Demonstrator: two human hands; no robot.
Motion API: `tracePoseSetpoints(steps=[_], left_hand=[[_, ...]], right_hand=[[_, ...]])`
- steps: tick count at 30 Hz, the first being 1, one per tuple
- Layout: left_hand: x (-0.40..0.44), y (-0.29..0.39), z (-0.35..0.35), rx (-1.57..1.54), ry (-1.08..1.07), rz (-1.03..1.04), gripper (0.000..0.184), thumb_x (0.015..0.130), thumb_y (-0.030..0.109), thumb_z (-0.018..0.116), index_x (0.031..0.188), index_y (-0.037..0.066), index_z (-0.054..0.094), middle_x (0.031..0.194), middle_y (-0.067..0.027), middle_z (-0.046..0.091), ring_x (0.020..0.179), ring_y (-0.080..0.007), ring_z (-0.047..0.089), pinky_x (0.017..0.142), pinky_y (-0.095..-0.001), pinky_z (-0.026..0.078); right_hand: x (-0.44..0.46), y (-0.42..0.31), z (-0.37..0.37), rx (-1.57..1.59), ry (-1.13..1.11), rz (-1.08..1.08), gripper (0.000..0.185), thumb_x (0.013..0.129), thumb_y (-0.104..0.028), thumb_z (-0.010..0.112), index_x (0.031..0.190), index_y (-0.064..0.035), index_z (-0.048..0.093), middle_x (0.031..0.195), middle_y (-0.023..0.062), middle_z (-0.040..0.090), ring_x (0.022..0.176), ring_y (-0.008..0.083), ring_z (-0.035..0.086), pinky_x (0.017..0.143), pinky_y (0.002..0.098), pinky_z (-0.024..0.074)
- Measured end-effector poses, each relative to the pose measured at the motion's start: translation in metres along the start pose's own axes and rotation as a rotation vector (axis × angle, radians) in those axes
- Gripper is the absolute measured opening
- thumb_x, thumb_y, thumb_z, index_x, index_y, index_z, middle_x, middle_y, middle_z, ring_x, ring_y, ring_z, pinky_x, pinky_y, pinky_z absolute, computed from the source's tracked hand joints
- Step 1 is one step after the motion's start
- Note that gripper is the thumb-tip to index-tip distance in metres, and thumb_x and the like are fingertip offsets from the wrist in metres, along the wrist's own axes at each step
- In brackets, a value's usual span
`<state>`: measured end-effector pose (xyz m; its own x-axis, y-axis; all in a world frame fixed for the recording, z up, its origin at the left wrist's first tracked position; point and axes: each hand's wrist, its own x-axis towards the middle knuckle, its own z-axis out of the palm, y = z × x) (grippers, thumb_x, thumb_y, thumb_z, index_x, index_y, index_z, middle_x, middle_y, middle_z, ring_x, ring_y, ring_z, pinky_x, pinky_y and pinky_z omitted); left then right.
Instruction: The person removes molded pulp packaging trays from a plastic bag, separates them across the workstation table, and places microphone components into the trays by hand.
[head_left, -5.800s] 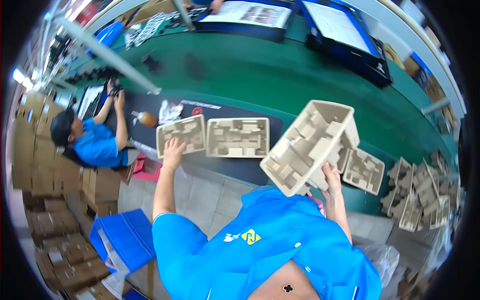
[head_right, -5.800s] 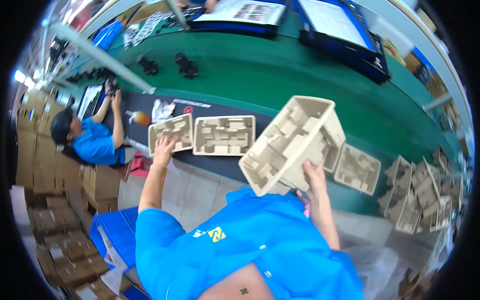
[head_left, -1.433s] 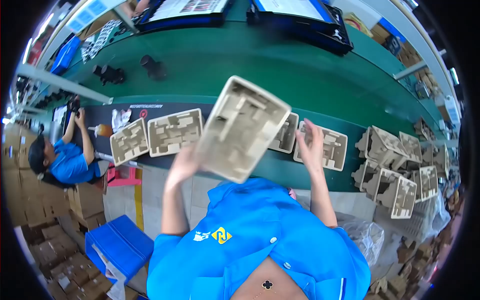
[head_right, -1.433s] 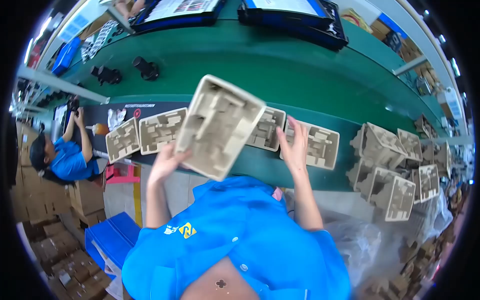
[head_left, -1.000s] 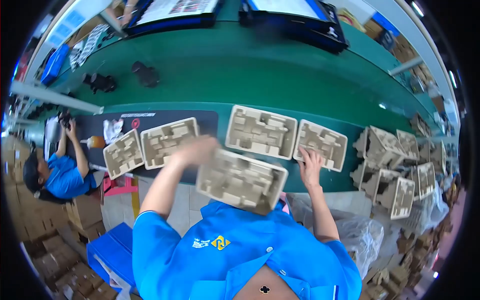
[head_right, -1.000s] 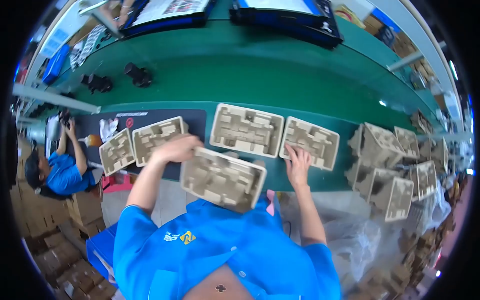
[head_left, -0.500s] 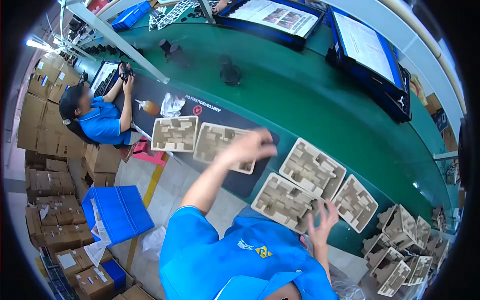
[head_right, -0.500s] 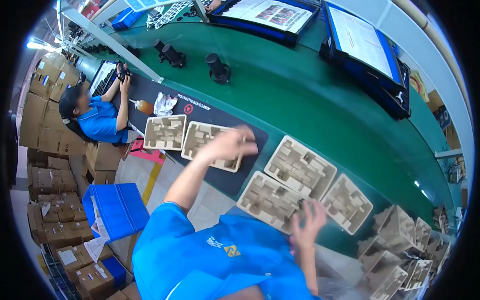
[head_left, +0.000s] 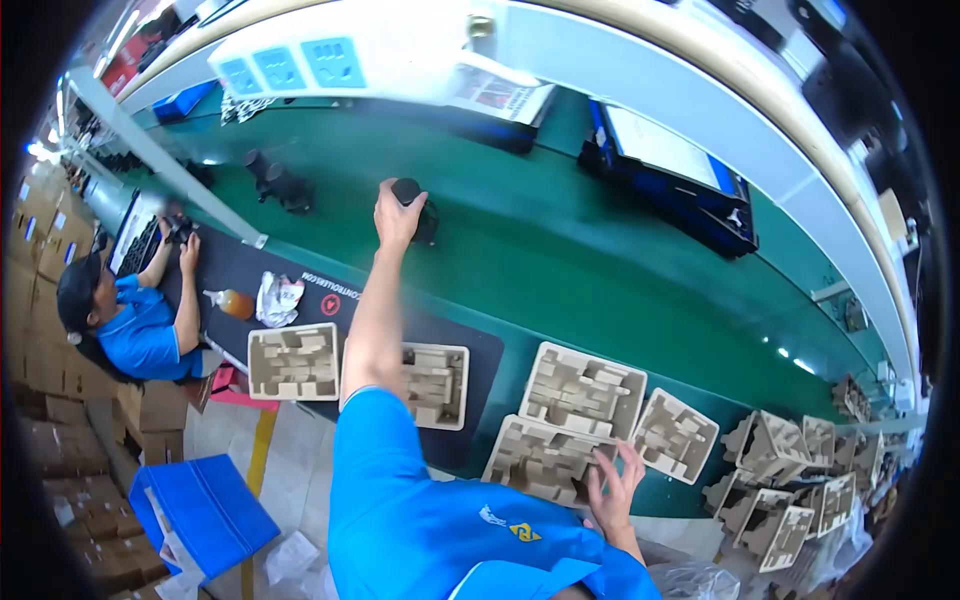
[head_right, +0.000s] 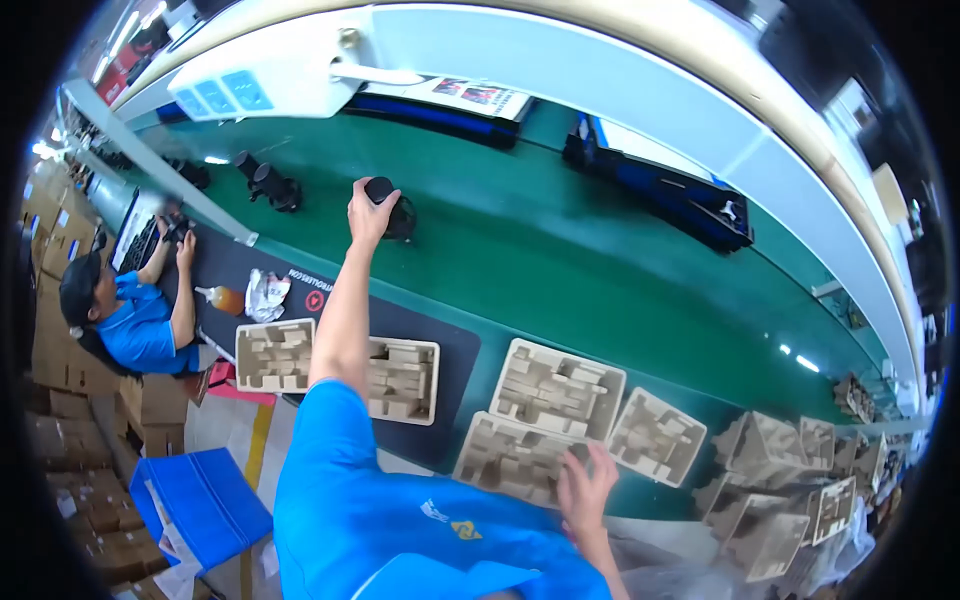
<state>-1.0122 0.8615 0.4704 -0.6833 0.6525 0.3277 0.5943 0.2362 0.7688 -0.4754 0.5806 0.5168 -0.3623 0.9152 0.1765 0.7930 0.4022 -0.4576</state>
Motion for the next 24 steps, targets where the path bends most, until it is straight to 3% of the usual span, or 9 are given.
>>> tracePoseSetpoints(steps=[3,7,10,14,16,17,18,21,24], left_hand=[[-0.054,0.099,-0.032,-0.413,-0.284,0.113,0.053,0.077,0.016,0.082,0.120,-0.003,0.057,0.110,-0.0177,0.068,0.100,-0.0280,0.067,0.087,-0.0366,0.053],[-0.152,0.210,-0.074,-0.963,-0.846,0.120,0.050,0.081,0.004,0.077,0.125,-0.003,0.056,0.115,-0.0150,0.066,0.106,-0.0189,0.063,0.091,-0.0318,0.051],[-0.217,0.257,-0.090,-1.148,-1.182,0.155,0.056,0.081,0.009,0.080,0.129,-0.003,0.054,0.120,-0.0142,0.064,0.113,-0.0206,0.060,0.101,-0.0350,0.045],[-0.284,0.292,-0.094,-1.140,-1.304,0.169,0.067,0.082,0.029,0.081,0.132,-0.004,0.052,0.127,-0.0127,0.058,0.122,-0.0224,0.054,0.106,-0.0352,0.040],[-0.310,0.305,-0.098,-1.130,-1.265,0.172,0.070,0.083,0.035,0.080,0.133,-0.004,0.051,0.131,-0.0135,0.056,0.125,-0.0234,0.052,0.107,-0.0352,0.039],[-0.321,0.304,-0.091,-1.085,-1.170,0.301,0.079,0.083,0.044,0.079,0.138,-0.002,0.046,0.137,-0.0146,0.051,0.130,-0.0246,0.048,0.110,-0.0359,0.036],[-0.342,0.327,-0.107,-1.088,-1.147,0.216,0.097,0.082,0.070,0.063,0.142,-0.003,0.042,0.138,-0.0149,0.051,0.131,-0.0235,0.047,0.111,-0.0373,0.034],[-0.376,0.316,-0.096,-1.117,-1.233,-0.073,0.073,0.099,0.058,0.045,0.146,0.003,0.039,0.142,-0.0160,0.049,0.131,-0.0286,0.048,0.112,-0.0420,0.034],[-0.422,0.307,-0.096,-0.935,-1.436,-0.343,0.068,0.103,0.058,0.033,0.144,0.005,0.044,0.136,-0.0144,0.057,0.124,-0.0252,0.054,0.106,-0.0434,0.041]], right_hand=[[0.043,-0.020,-0.033,0.070,0.251,-0.005,0.033,0.080,0.000,0.069,0.113,-0.0061,0.069,0.123,0.0191,0.058,0.118,0.0380,0.053,0.100,0.0477,0.0398],[0.102,-0.078,-0.114,0.148,0.405,-0.095,0.042,0.077,-0.002,0.073,0.119,-0.0058,0.068,0.125,0.0139,0.061,0.108,0.0322,0.059,0.095,0.0411,0.0462],[0.111,-0.108,-0.162,0.045,0.244,-0.123,0.059,0.082,-0.032,0.075,0.135,-0.0139,0.058,0.115,0.0092,0.064,0.103,0.0273,0.062,0.088,0.0388,0.0456],[0.082,-0.095,-0.174,0.099,-0.113,0.121,0.090,0.083,-0.050,0.071,0.154,-0.0158,0.029,0.108,0.0204,0.067,0.090,0.0377,0.067,0.080,0.0440,0.0465],[0.067,-0.074,-0.172,0.204,-0.020,0.060,0.094,0.083,-0.051,0.071,0.156,-0.0158,0.023,0.108,0.0232,0.067,0.088,0.0411,0.068,0.077,0.0474,0.0481],[0.058,-0.065,-0.179,0.320,-0.042,0.104,0.095,0.081,-0.048,0.073,0.156,-0.0160,0.024,0.106,0.0258,0.067,0.093,0.0413,0.068,0.081,0.0489,0.0501],[0.050,-0.052,-0.178,0.520,0.037,0.106,0.092,0.083,-0.039,0.075,0.155,-0.0136,0.025,0.115,0.0234,0.066,0.100,0.0353,0.069,0.086,0.0458,0.0521],[0.023,-0.017,-0.180,1.038,0.171,0.111,0.086,0.087,-0.027,0.075,0.153,-0.0047,0.025,0.130,0.0127,0.055,0.114,0.0206,0.058,0.097,0.0349,0.0482],[0.000,0.011,-0.180,1.270,0.277,0.104,0.084,0.087,-0.026,0.074,0.152,-0.0013,0.027,0.130,0.0113,0.053,0.117,0.0183,0.054,0.102,0.0325,0.0428]])
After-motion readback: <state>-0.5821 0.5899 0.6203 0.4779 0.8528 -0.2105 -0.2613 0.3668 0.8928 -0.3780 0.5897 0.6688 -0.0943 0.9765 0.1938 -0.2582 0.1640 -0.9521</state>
